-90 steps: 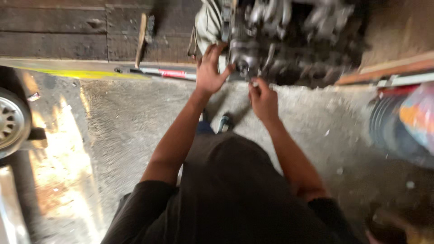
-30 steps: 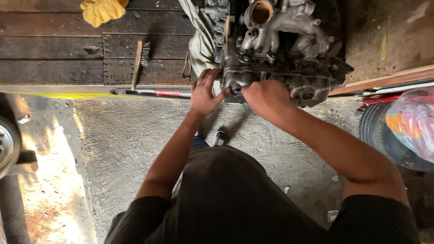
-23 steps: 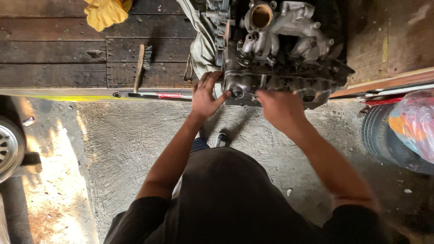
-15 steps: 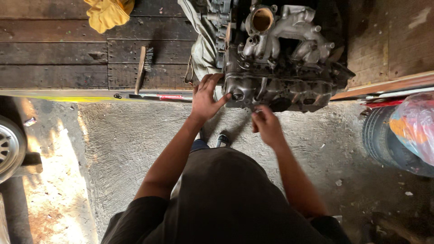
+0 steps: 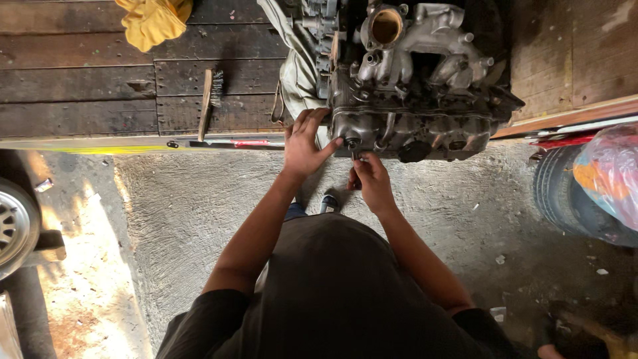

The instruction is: The person retrieves a wire brush and a screwdriver from a cluttered storage area, then uses the screwdriver to repeatedly work on a bolt or port on a disassembled engine block resting on a wooden workbench. The person continues the same repetitive action on the same spot for the remainder of the clip.

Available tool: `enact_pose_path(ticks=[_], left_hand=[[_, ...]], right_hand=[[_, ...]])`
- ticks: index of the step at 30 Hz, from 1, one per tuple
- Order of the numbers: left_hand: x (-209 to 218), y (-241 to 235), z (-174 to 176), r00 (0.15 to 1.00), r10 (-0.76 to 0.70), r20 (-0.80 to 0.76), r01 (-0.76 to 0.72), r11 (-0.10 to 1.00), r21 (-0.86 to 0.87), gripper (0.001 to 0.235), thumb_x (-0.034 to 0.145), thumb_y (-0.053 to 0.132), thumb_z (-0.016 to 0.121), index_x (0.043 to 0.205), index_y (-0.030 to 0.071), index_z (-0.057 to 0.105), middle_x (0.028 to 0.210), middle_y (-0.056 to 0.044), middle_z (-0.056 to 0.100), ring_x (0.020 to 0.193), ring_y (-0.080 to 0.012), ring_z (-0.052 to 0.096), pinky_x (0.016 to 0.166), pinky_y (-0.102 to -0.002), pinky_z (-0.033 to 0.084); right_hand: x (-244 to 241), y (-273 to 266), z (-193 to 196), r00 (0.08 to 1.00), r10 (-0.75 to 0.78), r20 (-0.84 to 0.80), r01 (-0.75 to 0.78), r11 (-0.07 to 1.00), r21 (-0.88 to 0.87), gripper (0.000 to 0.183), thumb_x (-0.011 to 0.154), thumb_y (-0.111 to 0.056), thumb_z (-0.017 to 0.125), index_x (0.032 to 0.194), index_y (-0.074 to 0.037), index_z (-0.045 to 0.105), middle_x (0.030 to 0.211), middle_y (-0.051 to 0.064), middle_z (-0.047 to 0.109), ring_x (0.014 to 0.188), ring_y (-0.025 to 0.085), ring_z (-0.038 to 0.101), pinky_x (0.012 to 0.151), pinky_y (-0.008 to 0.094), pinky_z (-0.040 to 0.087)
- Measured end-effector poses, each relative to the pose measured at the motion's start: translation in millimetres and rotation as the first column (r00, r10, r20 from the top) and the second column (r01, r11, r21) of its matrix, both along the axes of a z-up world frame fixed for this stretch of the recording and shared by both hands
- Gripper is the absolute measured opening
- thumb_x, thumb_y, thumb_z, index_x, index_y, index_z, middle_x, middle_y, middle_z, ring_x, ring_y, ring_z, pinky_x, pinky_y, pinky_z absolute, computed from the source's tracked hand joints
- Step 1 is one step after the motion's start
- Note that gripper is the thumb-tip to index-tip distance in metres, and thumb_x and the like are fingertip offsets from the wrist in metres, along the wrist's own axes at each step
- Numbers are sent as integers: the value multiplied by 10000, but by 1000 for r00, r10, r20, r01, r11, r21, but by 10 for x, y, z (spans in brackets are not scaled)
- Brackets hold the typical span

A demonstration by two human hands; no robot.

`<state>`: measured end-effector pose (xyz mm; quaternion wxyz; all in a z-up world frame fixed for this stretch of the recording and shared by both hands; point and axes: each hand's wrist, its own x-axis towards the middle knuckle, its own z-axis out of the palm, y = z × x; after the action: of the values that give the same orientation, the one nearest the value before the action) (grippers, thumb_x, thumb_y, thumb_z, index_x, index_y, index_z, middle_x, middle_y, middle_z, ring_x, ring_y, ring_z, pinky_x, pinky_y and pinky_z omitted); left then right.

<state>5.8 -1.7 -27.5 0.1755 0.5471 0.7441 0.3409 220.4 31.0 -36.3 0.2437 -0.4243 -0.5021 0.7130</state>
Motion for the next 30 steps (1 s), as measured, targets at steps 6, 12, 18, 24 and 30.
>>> enact_pose_path(ticks=[6, 12, 18, 24, 30], left_hand=[[-26, 13, -22, 1000, -17, -10, 17, 1000, -7, 801, 879, 653, 695, 1503, 198, 479, 1532, -52, 551, 1500, -306, 392, 1201, -620, 264], [-65, 18, 6, 999, -35, -22, 34, 999, -37, 814, 871, 652, 697, 1503, 186, 480, 1526, -58, 549, 1494, -321, 387, 1192, -623, 254], [-77, 6, 54, 999, -48, 1, 48, 998, -35, 816, 865, 637, 708, 1507, 187, 483, 1537, -50, 541, 1500, -314, 384, 1190, -621, 258], [-71, 36, 100, 998, -60, -10, 59, 993, -102, 831, 869, 659, 694, 1514, 194, 454, 1525, -58, 531, 1487, -294, 389, 1198, -640, 237], [-77, 5, 142, 997, -71, -19, 68, 989, -130, 834, 870, 680, 674, 1521, 207, 455, 1523, -66, 536, 1496, -293, 386, 1201, -645, 242]], right_hand=[[-64, -72, -107, 997, -66, -44, 69, 995, 68, 215, 1087, -218, 542, 1220, -50, 559, 773, 34, 599, 652, 140, 634, 594, 308, 539], [-84, -86, -148, 989, -130, 76, 108, 964, 245, 192, 1081, -173, 560, 1204, -32, 601, 749, 16, 611, 623, 98, 591, 565, 278, 489], [-80, -62, -103, 970, -173, 173, 90, 911, 404, 151, 1062, -128, 600, 1158, -22, 648, 706, 5, 619, 593, 74, 572, 541, 259, 455], [-50, -26, -73, 919, -224, 325, -11, 809, 588, 150, 1035, -107, 648, 1150, -22, 691, 670, 15, 615, 552, 68, 548, 496, 269, 413], [22, 1, -132, 963, -169, 212, 32, 848, 529, 165, 1051, -101, 623, 1181, -13, 673, 712, 7, 620, 581, 62, 543, 511, 261, 427]])
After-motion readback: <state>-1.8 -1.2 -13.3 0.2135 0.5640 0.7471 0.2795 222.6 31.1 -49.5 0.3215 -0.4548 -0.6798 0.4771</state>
